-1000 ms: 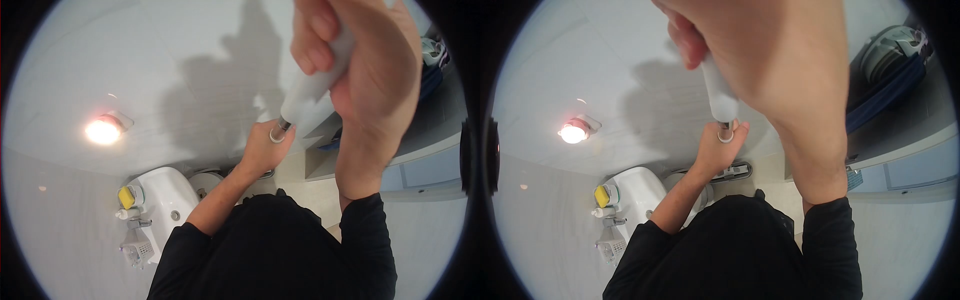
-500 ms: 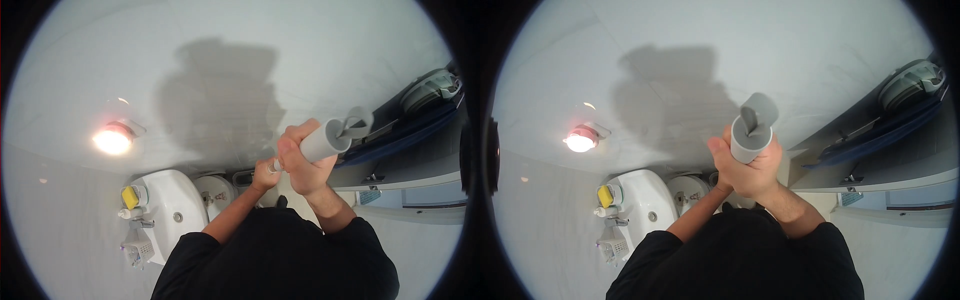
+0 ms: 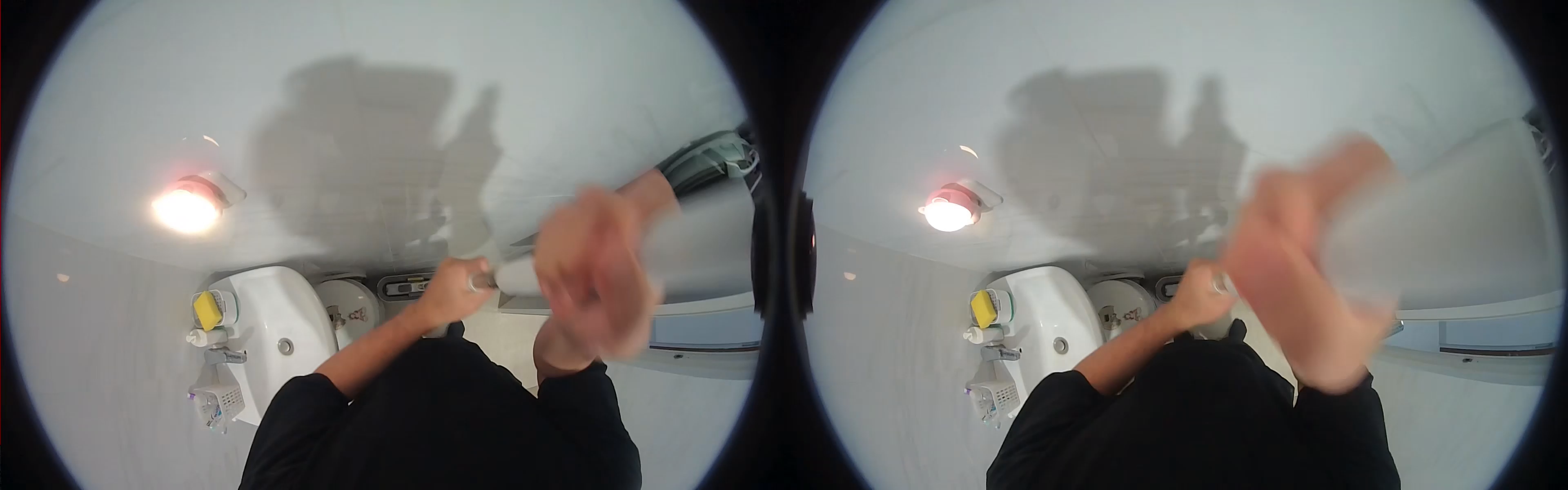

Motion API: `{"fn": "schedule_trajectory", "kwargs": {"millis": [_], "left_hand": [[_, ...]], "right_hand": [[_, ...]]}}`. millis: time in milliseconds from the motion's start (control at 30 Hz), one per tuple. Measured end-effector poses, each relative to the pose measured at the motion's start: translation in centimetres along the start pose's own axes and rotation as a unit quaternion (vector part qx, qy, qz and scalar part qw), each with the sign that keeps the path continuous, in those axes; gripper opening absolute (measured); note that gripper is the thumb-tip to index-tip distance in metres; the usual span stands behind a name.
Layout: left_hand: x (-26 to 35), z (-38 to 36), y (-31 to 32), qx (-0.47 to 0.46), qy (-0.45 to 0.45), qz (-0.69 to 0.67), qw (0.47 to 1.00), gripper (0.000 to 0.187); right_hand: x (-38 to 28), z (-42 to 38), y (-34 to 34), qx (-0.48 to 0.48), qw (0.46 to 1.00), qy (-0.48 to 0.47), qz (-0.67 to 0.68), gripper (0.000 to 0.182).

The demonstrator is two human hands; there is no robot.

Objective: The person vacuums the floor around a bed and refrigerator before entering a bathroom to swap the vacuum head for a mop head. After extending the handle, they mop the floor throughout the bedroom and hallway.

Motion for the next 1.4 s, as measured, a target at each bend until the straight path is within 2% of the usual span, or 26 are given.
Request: {"fn": "schedule_trajectory", "kwargs": {"millis": [67,100,167,200,367,433,533,567,600,633,667,700,833,900,933,967,1000,1033,1067,1133,1167,1200,1233,1300,1367,1400], "left_hand": [[-2.6,-1.3,0.7,0.033,0.013,-0.011,0.999,0.014],[-4.2,-2.0,1.1,0.064,0.030,-0.020,0.997,0.013],[-9.2,-2.9,1.5,0.133,0.082,0.029,0.987,0.012],[-11.3,-3.7,1.7,0.143,0.104,0.082,0.981,0.012],[-12.2,-2.4,1.4,0.131,0.031,-0.008,0.991,0.015],[-9.8,-0.3,1.3,0.145,0.034,-0.005,0.989,0.015],[-7.9,1.9,-0.7,0.163,-0.010,0.001,0.987,0.016],[-8.0,3.3,-1.6,0.157,-0.041,0.001,0.987,0.019],[-7.5,4.0,-2.3,0.196,0.009,-0.017,0.981,0.026],[-7.1,4.3,-3.0,0.201,0.008,-0.016,0.979,0.026],[-6.6,4.4,-3.8,0.201,0.008,-0.028,0.979,0.028],[-6.4,4.5,-4.4,0.197,0.008,-0.039,0.980,0.031],[-6.7,3.9,-3.8,0.171,-0.034,-0.026,0.984,0.022],[-6.1,3.9,-3.1,0.158,-0.032,-0.030,0.986,0.023],[-5.9,3.9,-3.1,0.156,-0.033,-0.029,0.987,0.023],[-5.9,4.0,-3.1,0.158,-0.030,-0.025,0.987,0.023],[-6.0,4.0,-2.9,0.167,-0.019,-0.033,0.985,0.028],[-6.1,3.9,-2.8,0.175,-0.011,-0.041,0.984,0.034],[-6.4,3.9,-2.8,0.173,-0.012,-0.038,0.984,0.034],[-6.9,3.9,-2.8,0.190,-0.028,-0.037,0.981,0.034],[-6.8,3.6,-2.7,0.186,-0.029,-0.039,0.981,0.034],[-6.7,3.8,-2.9,0.179,-0.036,-0.036,0.983,0.029],[-6.7,3.9,-3.2,0.175,-0.046,-0.030,0.983,0.024],[-6.6,4.0,-3.7,0.179,-0.040,-0.030,0.983,0.024],[-6.5,3.3,-3.0,0.171,-0.043,-0.029,0.984,0.024],[-6.5,3.5,-2.8,0.168,-0.045,-0.031,0.984,0.023]], "right_hand": [[-0.4,-0.9,-0.3,-0.206,0.973,-0.062,0.079,0.023],[1.4,-1.1,-0.3,-0.209,0.973,-0.051,0.078,0.023],[7.0,-3.0,-1.1,-0.135,0.984,-0.037,-0.112,0.022],[8.4,-3.4,-0.8,-0.111,0.988,-0.034,-0.097,0.021],[9.8,-2.2,-1.6,-0.020,1.000,0.004,0.009,0.015],[8.3,-1.2,-1.9,-0.138,0.990,-0.019,0.001,0.014],[5.5,-2.5,-3.2,0.036,0.975,-0.057,-0.213,0.059],[4.7,-4.1,-3.8,0.044,0.965,-0.071,-0.247,0.059],[3.8,-6.4,-4.6,-0.049,0.966,-0.092,-0.239,0.054],[4.3,-7.9,-3.4,-0.313,0.944,-0.013,-0.104,0.055],[4.5,-10.2,-2.8,-0.544,0.836,0.068,0.040,0.056],[5.2,-11.4,-3.7,-0.543,0.836,0.068,0.042,0.056],[11.5,-18.0,-6.0,-0.616,0.720,0.284,-0.146,0.067],[12.7,-15.6,-8.0,-0.635,0.499,0.376,-0.455,0.067],[12.6,-14.6,-8.7,-0.552,0.566,0.246,-0.560,0.064],[11.8,-14.1,-8.1,-0.553,0.568,0.242,-0.560,0.064],[9.1,-13.5,-5.4,-0.607,0.709,0.187,-0.307,0.062],[6.5,-13.0,-3.9,-0.606,0.786,0.119,-0.023,0.060],[6.6,-13.4,-3.6,-0.605,0.788,0.117,-0.020,0.060],[7.7,-15.7,-3.6,-0.668,0.725,0.165,-0.003,0.058],[12.1,-17.6,-6.6,-0.628,0.725,0.233,-0.159,0.057],[13.7,-16.7,-8.6,-0.558,0.650,0.427,-0.289,0.053],[13.8,-15.5,-9.0,-0.578,0.528,0.167,-0.600,0.052],[10.3,-11.8,-5.7,-0.494,0.774,0.210,-0.337,0.056],[5.7,-10.4,0.5,-0.657,0.751,0.060,-0.017,0.061],[5.9,-10.9,2.4,-0.659,0.751,0.051,-0.013,0.061]]}}
Point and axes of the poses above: each hand's wrist, its own z-axis towards the middle knuckle, its own y-axis out of the palm, x = y × z, the point moved 4 cm from there along z, towards the middle knuckle, and after that the axes turned 2 degrees about y, right-handed, at the moved point
